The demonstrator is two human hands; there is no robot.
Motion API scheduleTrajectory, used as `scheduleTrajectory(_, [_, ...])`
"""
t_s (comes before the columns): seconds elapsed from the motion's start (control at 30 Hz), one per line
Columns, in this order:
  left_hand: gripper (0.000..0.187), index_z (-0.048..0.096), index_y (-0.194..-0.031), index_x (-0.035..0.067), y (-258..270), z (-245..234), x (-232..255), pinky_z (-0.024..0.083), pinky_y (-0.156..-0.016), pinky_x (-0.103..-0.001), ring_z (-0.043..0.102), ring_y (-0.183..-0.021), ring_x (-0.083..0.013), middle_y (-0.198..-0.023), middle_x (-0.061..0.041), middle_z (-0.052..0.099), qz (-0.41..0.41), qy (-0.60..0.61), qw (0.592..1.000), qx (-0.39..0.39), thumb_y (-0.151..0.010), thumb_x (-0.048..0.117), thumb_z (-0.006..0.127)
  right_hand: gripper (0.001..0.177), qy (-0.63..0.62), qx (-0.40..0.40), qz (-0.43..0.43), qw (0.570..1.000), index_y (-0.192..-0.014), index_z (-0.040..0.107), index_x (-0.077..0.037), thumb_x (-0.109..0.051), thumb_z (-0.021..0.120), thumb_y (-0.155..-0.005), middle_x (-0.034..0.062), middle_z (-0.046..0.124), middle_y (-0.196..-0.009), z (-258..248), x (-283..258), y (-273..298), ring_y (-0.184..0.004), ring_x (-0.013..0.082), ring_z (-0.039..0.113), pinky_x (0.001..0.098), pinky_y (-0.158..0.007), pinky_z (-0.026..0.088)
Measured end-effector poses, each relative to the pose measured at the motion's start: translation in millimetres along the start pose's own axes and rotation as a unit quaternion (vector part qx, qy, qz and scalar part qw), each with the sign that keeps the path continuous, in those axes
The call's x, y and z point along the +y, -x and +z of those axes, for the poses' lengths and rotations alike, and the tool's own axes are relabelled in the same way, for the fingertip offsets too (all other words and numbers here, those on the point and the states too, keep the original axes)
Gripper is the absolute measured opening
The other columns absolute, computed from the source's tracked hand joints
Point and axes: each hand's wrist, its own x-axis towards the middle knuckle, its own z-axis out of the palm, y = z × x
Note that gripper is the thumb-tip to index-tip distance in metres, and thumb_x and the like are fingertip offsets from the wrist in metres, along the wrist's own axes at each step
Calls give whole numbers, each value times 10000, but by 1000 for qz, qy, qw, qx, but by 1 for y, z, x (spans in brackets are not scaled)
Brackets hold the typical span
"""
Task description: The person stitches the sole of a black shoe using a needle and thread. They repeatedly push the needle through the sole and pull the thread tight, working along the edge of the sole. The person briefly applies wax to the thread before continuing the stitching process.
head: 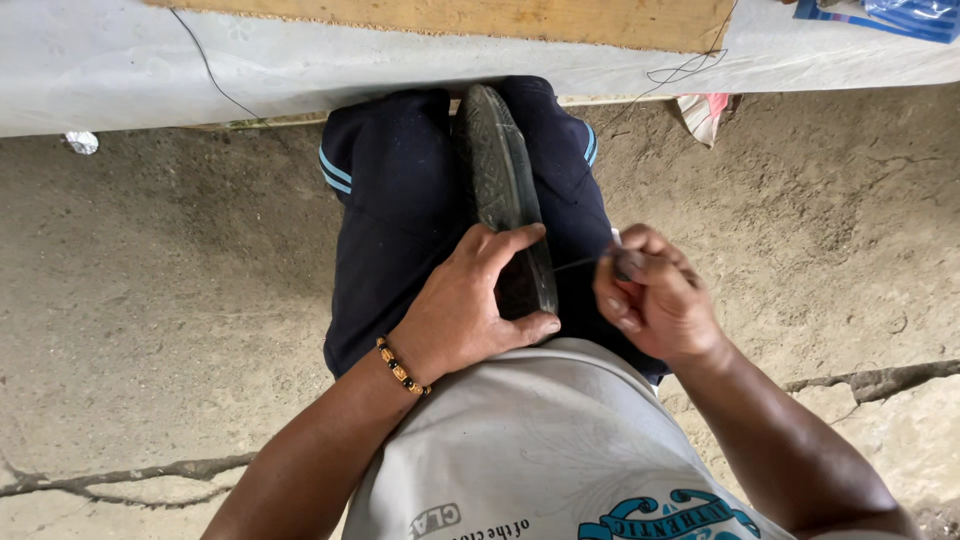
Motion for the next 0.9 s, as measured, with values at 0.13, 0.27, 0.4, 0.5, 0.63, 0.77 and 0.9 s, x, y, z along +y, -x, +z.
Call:
scheduleTrajectory(0.13, [1003, 526, -1710, 221, 0, -3, 6, 663, -831, -606, 760, -1016, -503, -1253, -179, 607, -8, -5, 1000, -3, -843, 451, 975, 166, 5, 22, -23, 999, -1167, 651, -73, -191, 665, -1051, 180, 467, -554, -9, 6, 5, -357, 175, 407, 251, -347, 389])
scheduleTrajectory(0.27, [927, 489, -1700, 123, 16, -28, 21, 639, -827, -650, 765, -1045, -549, -1196, -250, 683, -2, -38, 999, -3, -953, 530, 858, 339, 324, 54, -50, 943, -1160, 775, -40, -288, 860, -945, 162, 655, -679, 12, 2, 6, -541, 196, 614, 288, -507, 483])
scheduleTrajectory(0.4, [241, 731, -955, 118, 30, -36, -3, 603, -650, -439, 747, -786, -384, -895, -76, 610, 55, -164, 984, 38, -1078, 317, 790, 707, 569, 100, 32, 815, -1172, 756, -158, -496, 1110, -662, 126, 753, -752, 59, 0, 11, -741, 314, 747, 449, -738, 604])
scheduleTrajectory(0.5, [316, 683, -801, 96, 29, -47, 15, 619, -762, -358, 810, -1015, -311, -1200, -157, 713, 131, 263, 956, -16, -1055, 200, 838, 785, 591, 121, 49, 796, -1159, 733, -197, -672, 1087, -644, 97, 758, -757, 54, 10, 5, -806, 333, 804, 473, -815, 637])
scheduleTrajectory(0.63, [239, 714, -868, 64, 23, -33, 7, 608, -867, -364, 786, -1092, -252, -1154, -181, 770, 146, 432, 886, -86, -1098, 95, 772, 782, 606, 132, 75, 781, -1187, 739, -256, -700, 1074, -638, 77, 773, -789, 54, 13, 8, -846, 344, 813, 490, -837, 634])
scheduleTrajectory(0.77, [120, 681, -1084, 155, 16, -6, -2, 604, -694, -442, 777, -854, -337, -966, -56, 706, 123, -193, 970, 78, -1002, 198, 757, 716, 597, 128, 63, 789, -1169, 732, -186, -578, 1075, -677, 147, 757, -756, 65, 9, 5, -804, 399, 799, 511, -811, 621])
scheduleTrajectory(0.9, [233, 706, -982, 126, 14, -10, -11, 581, -632, -543, 778, -763, -416, -792, -117, 710, 102, -262, 956, 89, -952, 313, 842, 656, 613, 120, 63, 779, -1143, 729, -219, -536, 1073, -683, 140, 750, -757, 63, 16, 4, -831, 395, 822, 513, -765, 625])
